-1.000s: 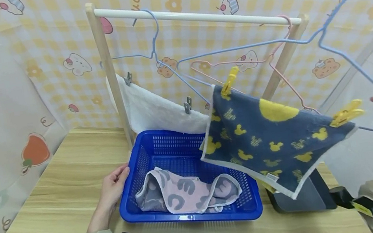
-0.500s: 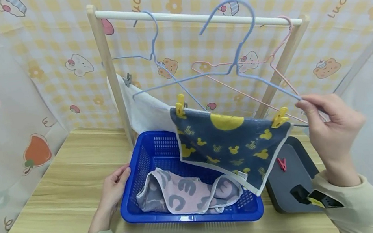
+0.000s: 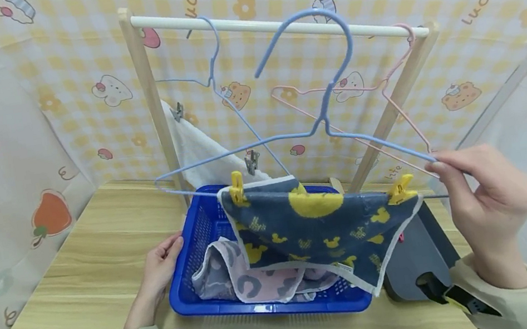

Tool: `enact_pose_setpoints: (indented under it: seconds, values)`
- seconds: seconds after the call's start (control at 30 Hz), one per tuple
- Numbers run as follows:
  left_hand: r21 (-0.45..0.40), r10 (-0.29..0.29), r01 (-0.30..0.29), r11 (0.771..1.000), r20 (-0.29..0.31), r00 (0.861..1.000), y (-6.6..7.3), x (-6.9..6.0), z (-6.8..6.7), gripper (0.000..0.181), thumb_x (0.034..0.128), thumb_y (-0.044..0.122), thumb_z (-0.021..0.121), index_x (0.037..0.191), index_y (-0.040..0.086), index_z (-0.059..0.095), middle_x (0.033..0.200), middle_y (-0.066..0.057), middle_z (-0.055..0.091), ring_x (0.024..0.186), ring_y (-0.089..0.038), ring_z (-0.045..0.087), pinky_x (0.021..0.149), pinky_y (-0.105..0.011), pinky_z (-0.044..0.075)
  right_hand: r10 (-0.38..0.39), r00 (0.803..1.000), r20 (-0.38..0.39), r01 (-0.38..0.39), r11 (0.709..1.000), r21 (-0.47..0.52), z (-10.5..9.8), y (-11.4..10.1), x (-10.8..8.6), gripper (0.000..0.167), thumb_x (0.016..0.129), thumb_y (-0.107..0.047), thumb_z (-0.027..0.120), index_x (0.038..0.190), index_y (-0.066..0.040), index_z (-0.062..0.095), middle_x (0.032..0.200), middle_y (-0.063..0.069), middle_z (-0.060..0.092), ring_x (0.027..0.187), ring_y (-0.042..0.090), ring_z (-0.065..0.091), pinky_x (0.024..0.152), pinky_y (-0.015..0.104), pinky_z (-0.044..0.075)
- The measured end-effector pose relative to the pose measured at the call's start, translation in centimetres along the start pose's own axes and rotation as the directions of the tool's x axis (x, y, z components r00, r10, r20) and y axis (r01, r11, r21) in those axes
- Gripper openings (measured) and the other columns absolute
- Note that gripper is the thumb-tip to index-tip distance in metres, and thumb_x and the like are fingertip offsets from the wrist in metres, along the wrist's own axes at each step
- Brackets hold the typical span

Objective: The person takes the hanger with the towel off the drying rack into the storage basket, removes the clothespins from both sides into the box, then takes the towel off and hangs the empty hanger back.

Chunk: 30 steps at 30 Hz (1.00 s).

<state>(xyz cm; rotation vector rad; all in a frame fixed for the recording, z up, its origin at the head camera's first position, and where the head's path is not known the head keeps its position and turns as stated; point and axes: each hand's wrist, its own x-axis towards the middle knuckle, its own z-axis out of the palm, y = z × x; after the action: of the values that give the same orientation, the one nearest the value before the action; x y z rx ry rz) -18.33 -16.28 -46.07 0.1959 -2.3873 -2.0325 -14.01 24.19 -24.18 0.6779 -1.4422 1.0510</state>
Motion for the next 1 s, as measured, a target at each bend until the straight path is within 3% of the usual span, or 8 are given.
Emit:
enact_pose_setpoints:
  seconds: [0.2,0.37,0.53,0.7,0.83,1.0]
  values:
    - [0.007,0.001,-0.001,1.000,0.003,1.000,0.1,0.0,-0.1,0.040,0.0996,0.017,0.047,0.127,-0.011,0.049,0.113,-0.023,0.062,0.073,0.005,0.059,0.067,-0.015,0.052,0.043,0.999,-0.009,-0.042,0.992,0.118,0.2,-0.6,-0.1,0.011,0.072,0.016,0.069,0.065,0.020,0.061,0.063,0.016,0.067,0.060,0.008,0.060,0.060,0.014,0.044]
    - [0.014,-0.008,0.008,1.000,0.007,1.000,0.1,0.0,-0.1,0.040,0.0998,0.018,0.047,0.128,-0.011,0.048,0.116,-0.024,0.061,0.074,0.005,0.059,0.068,-0.015,0.052,0.061,0.998,-0.028,-0.056,0.988,0.142,0.5,-1.0,0.0,0.010,0.072,0.017,0.068,0.065,0.021,0.060,0.063,0.016,0.067,0.059,0.009,0.060,0.058,0.013,0.045]
    - [0.003,-0.019,0.019,1.000,0.003,1.000,0.2,0.0,0.0,0.040,0.0996,0.018,0.048,0.128,-0.010,0.049,0.112,-0.021,0.064,0.073,0.004,0.059,0.067,-0.015,0.052,0.037,0.999,0.020,-0.036,0.999,-0.027,-0.4,-0.5,0.0,0.009,0.073,0.013,0.070,0.066,0.016,0.065,0.063,0.016,0.066,0.063,0.004,0.058,0.062,0.013,0.041]
    - [0.014,-0.025,0.025,1.000,0.000,1.000,0.1,0.0,0.1,0.041,0.0994,0.020,0.048,0.128,-0.010,0.049,0.106,-0.015,0.066,0.073,0.004,0.059,0.067,-0.015,0.051,0.027,0.994,0.108,-0.003,0.975,-0.221,-2.2,0.2,-0.6,0.007,0.074,0.007,0.073,0.069,0.010,0.069,0.064,0.016,0.066,0.069,-0.002,0.056,0.065,0.012,0.039]
    - [0.023,-0.026,0.026,0.999,0.001,1.000,0.1,0.0,0.0,0.042,0.0993,0.021,0.048,0.128,-0.009,0.050,0.098,-0.004,0.068,0.073,0.003,0.058,0.066,-0.015,0.051,0.064,0.992,0.106,-0.034,0.965,-0.262,-2.5,0.6,-1.0,0.006,0.075,0.007,0.072,0.071,0.010,0.070,0.066,0.012,0.068,0.067,-0.003,0.055,0.064,0.011,0.037]
    - [0.017,-0.019,0.019,1.000,0.000,1.000,0.0,-0.1,0.0,0.042,0.0992,0.021,0.048,0.127,-0.010,0.050,0.096,-0.003,0.068,0.073,0.003,0.059,0.066,-0.016,0.051,0.119,0.991,0.067,-0.100,0.966,-0.239,-0.7,1.3,-1.2,0.008,0.076,0.007,0.071,0.070,0.012,0.068,0.067,0.007,0.067,0.063,-0.003,0.051,0.061,0.009,0.034]
